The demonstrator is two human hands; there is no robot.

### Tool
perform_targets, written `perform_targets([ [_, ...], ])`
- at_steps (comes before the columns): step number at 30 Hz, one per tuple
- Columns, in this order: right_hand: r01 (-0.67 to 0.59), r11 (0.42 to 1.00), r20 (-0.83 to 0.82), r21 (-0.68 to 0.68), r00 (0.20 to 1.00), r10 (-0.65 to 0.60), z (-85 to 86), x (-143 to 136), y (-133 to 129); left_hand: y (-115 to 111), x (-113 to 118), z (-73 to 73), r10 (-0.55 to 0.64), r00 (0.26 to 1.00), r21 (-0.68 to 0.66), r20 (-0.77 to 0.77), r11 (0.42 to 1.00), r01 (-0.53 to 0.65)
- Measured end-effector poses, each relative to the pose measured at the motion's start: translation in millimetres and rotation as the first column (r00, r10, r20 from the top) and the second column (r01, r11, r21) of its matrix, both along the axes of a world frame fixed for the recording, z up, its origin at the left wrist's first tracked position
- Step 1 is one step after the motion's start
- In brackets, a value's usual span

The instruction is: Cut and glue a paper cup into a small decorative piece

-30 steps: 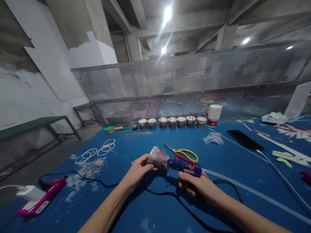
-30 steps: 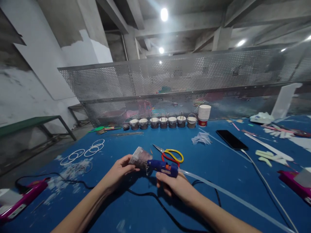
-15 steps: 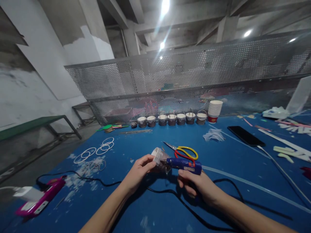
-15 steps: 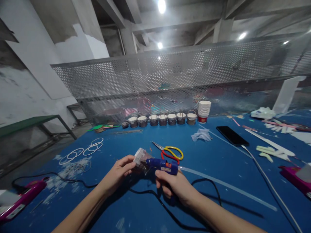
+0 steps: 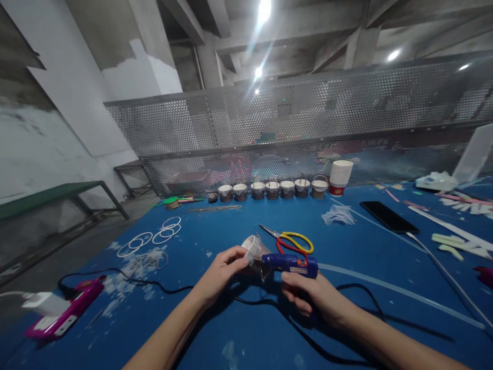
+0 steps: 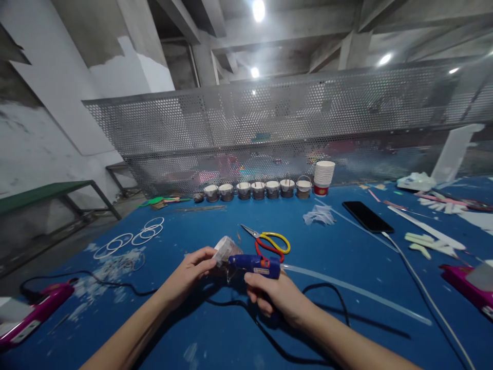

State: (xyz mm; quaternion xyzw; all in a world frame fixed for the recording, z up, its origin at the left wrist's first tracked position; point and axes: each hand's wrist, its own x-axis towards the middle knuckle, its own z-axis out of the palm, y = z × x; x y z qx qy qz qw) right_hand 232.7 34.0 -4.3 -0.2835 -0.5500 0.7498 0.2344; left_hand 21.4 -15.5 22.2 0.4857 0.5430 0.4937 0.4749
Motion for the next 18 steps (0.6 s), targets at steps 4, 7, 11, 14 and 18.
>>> perform_targets([
  [4,0.036,0.999,0.025,0.016,0.999,-0.036,0.8,0.0,-0.4,-0.1,0.4,1.4,-0.005,1.0,-0.002,-0.009,1.0,0.005],
  [7,0.033,0.998,0.025,0.056,0.999,-0.034,3.5,0.9,-1.2,-0.6,1.7,4.3,-0.004,1.0,-0.003,-0.013,1.0,0.004],
  [11,0.016,0.996,0.03,0.086,0.999,-0.019,3.7,2.9,-1.1,-1.3,3.0,7.6,-0.003,0.999,-0.004,-0.035,1.0,0.003],
  [14,0.006,0.996,0.045,0.092,0.999,-0.011,2.5,3.3,-1.0,-1.3,2.3,7.4,-0.012,0.999,0.001,-0.042,1.0,0.012],
  [18,0.014,0.996,0.042,0.088,0.999,-0.018,2.2,2.2,-1.4,-1.1,1.1,6.6,-0.023,0.998,0.015,-0.055,1.0,0.024],
])
